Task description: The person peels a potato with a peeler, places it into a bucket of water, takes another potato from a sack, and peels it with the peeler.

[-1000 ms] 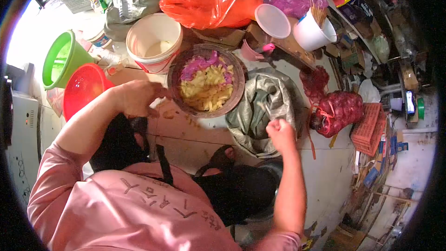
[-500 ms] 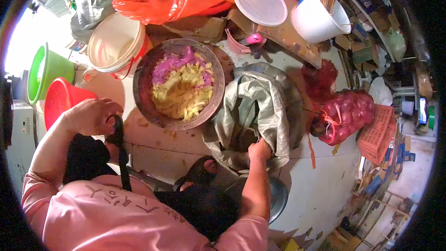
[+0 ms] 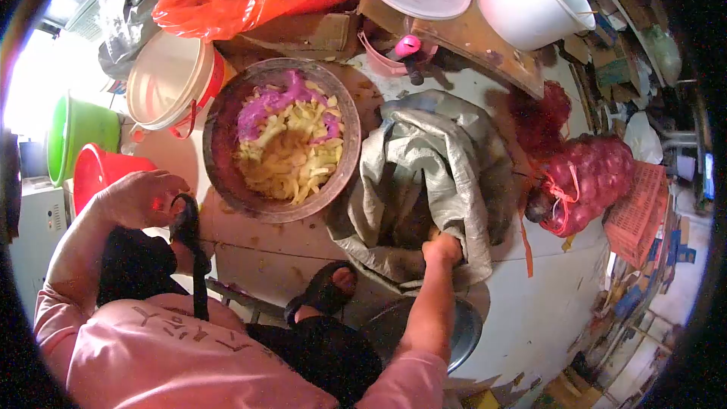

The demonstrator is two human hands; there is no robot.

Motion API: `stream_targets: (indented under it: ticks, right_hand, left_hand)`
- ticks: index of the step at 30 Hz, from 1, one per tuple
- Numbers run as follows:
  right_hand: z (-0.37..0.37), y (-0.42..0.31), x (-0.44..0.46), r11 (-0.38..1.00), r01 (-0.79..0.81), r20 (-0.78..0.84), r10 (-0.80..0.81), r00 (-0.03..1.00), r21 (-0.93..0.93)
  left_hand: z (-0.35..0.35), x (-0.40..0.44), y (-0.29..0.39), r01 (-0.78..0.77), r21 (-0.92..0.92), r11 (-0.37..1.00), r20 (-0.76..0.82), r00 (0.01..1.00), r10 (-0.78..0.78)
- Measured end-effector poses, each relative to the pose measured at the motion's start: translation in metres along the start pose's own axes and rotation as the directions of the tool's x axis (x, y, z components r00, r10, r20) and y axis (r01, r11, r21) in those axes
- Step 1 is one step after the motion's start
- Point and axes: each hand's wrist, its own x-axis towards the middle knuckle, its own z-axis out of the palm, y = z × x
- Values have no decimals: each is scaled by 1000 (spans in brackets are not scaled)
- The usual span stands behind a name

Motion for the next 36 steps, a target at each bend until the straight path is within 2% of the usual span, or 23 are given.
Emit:
stream_targets:
  ticks: [3,4,6,8,10,11,12,14,15,16,18,19,20,22,23,24,26,27,28,29,30,32,36]
  right_hand:
    - [-24,-9,-38,975,102,-98,-84,992,197]
    - [-23,-9,-45,976,104,-104,-86,991,193]
    - [-24,-9,-66,840,343,-356,-195,914,421]
    - [-38,-14,-94,795,405,-414,-215,884,452]
    - [-57,-20,-127,602,466,-379,-276,883,649]
    - [-45,-19,-126,392,435,-336,-296,894,811]
    - [-63,-26,-148,360,475,-362,-339,869,803]
    - [-91,-38,-183,209,464,-347,-425,836,861]
    - [-107,-50,-208,7,426,-371,-478,796,905]
    - [-132,-56,-233,3,449,-390,-489,780,894]
    - [-180,-68,-284,38,284,-193,-650,735,958]
    - [-192,-80,-305,-44,280,-233,-684,691,959]
    - [-204,-90,-325,-44,305,-248,-694,676,951]
    - [-222,-109,-361,-122,158,-195,-754,627,980]
    - [-226,-120,-374,-140,163,-210,-789,577,977]
    - [-223,-129,-379,-138,128,-187,-795,577,982]
    - [-213,-152,-394,-249,236,-340,-763,550,939]
    - [-208,-161,-398,-276,323,-415,-734,537,905]
    - [-208,-165,-404,-276,323,-414,-741,528,905]
    - [-210,-168,-410,-268,277,-382,-734,561,923]
    - [-211,-172,-415,-262,231,-349,-726,593,937]
    - [-205,-177,-413,-296,234,-378,-736,562,926]
    - [-196,-195,-410,-299,275,-406,-692,597,914]
  left_hand:
    - [0,-4,3,19,41,999,42,999,-20]
    - [3,-6,1,-21,54,998,21,1000,20]
    - [5,-14,0,-61,68,996,-12,998,62]
    - [2,-23,10,-125,92,988,-5,992,126]
    - [0,-34,20,-101,67,993,8,995,100]
    - [8,-34,15,-208,96,973,-37,976,213]
    - [13,-37,13,-308,130,943,-80,944,319]
    - [12,-46,29,-293,95,951,-64,952,300]
    - [14,-48,33,-323,35,946,-37,945,324]
    - [15,-49,37,-352,-25,936,-12,936,352]
    - [16,-60,53,-467,-89,880,-120,882,456]
    - [23,-57,53,-579,-136,804,-205,810,549]
    - [27,-57,54,-684,-166,711,-293,722,626]
    - [21,-78,70,-600,-546,585,-254,784,566]
    - [25,-81,71,-611,-664,431,-282,739,612]
    - [37,-75,72,-601,-788,138,-392,661,640]
    - [36,-83,69,-630,-770,100,-492,686,536]
    - [32,-90,67,-534,-845,-14,-465,722,512]
    - [28,-98,64,-425,-896,-129,-429,756,494]
    - [24,-107,60,-317,-934,-167,-358,821,444]
    - [22,-109,59,-334,-927,-172,-374,856,356]
    - [14,-113,54,-286,-925,-249,-353,887,296]
    - [10,-103,49,-398,-903,-161,-417,902,113]
